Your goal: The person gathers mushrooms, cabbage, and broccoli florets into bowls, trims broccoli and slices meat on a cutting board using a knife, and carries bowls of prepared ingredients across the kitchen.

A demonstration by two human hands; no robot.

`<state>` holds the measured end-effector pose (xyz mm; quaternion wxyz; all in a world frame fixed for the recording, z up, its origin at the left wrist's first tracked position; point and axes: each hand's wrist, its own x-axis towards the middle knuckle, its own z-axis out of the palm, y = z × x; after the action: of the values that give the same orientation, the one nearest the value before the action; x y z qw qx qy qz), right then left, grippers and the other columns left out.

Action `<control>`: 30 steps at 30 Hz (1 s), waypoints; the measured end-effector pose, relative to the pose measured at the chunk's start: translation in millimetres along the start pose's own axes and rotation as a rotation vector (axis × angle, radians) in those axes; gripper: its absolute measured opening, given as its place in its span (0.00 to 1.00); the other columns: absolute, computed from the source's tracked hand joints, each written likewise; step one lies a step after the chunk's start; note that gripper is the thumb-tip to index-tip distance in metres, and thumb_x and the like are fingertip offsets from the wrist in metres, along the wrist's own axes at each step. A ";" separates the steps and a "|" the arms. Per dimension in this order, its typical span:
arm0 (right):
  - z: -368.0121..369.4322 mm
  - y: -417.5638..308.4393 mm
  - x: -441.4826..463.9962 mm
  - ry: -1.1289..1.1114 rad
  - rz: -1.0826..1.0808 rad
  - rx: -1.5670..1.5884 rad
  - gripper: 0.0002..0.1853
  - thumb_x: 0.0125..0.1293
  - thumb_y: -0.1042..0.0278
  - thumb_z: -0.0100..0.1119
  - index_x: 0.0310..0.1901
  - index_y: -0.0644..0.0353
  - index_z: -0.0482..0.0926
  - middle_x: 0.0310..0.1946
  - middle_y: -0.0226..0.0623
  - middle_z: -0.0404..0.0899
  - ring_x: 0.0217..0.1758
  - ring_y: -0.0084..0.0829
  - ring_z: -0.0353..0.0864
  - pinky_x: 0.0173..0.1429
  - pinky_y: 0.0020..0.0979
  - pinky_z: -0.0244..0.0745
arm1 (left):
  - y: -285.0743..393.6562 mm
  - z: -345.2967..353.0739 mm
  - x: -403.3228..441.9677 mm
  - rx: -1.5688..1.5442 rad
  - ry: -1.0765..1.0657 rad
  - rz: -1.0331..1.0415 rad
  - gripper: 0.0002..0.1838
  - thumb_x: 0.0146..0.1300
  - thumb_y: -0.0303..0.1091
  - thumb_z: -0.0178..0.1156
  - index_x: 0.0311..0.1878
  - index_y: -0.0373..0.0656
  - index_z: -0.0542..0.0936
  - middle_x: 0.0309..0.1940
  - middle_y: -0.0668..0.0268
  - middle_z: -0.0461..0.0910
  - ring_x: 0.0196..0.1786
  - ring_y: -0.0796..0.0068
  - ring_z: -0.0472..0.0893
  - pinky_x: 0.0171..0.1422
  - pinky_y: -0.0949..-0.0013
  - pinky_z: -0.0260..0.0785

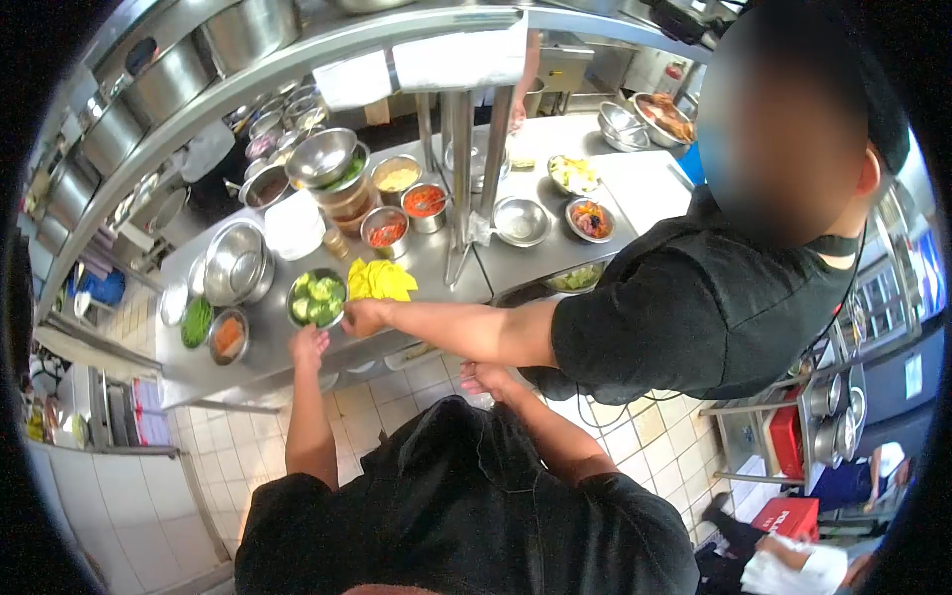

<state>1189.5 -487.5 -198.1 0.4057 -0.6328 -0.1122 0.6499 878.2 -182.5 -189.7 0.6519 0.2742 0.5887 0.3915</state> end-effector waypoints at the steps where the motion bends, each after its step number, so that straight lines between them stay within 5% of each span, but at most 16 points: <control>1: 2.9 -2.1 -1.9 0.009 -0.013 -0.023 0.17 0.66 0.68 0.57 0.55 0.63 0.72 0.41 0.35 0.78 0.36 0.29 0.81 0.39 0.32 0.80 | 0.9 -2.1 -0.5 -0.006 -0.012 -0.026 0.22 0.62 0.39 0.61 0.53 0.34 0.71 0.44 0.54 0.76 0.40 0.62 0.81 0.40 0.62 0.76; 12: 41.4 -32.3 -1.8 -0.036 -0.301 -0.188 0.12 0.65 0.68 0.60 0.48 0.60 0.78 0.35 0.32 0.80 0.30 0.25 0.81 0.30 0.27 0.76 | -7.2 -14.2 -22.2 0.032 -0.082 -0.016 0.28 0.65 0.44 0.61 0.60 0.37 0.66 0.54 0.54 0.72 0.48 0.59 0.80 0.45 0.61 0.76; 16: 49.4 -131.4 -37.7 -0.099 -0.515 0.014 0.13 0.67 0.69 0.58 0.51 0.60 0.76 0.35 0.31 0.79 0.32 0.25 0.81 0.34 0.26 0.78 | -7.1 -15.6 -31.9 0.011 -0.066 -0.007 0.33 0.64 0.50 0.61 0.62 0.36 0.65 0.56 0.54 0.71 0.50 0.58 0.79 0.46 0.59 0.75; 20: 48.6 -247.6 -90.9 0.007 -0.952 0.113 0.19 0.68 0.71 0.56 0.58 0.63 0.68 0.36 0.33 0.79 0.33 0.24 0.81 0.36 0.25 0.78 | -16.5 -32.9 -35.7 -0.023 -0.036 -0.017 0.36 0.62 0.54 0.63 0.63 0.39 0.64 0.56 0.55 0.72 0.48 0.59 0.80 0.44 0.60 0.74; 30: 53.4 -319.0 -109.9 0.112 -1.047 0.334 0.15 0.66 0.73 0.57 0.53 0.65 0.71 0.35 0.36 0.81 0.30 0.24 0.82 0.33 0.24 0.79 | -39.1 -61.1 -48.5 -0.023 -0.021 0.035 0.34 0.62 0.55 0.62 0.61 0.42 0.65 0.51 0.59 0.73 0.37 0.63 0.80 0.34 0.66 0.73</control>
<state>1249.4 -335.5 101.9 0.7750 -0.4531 -0.2855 0.3355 825.5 -250.4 -204.4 0.6541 0.2809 0.5724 0.4069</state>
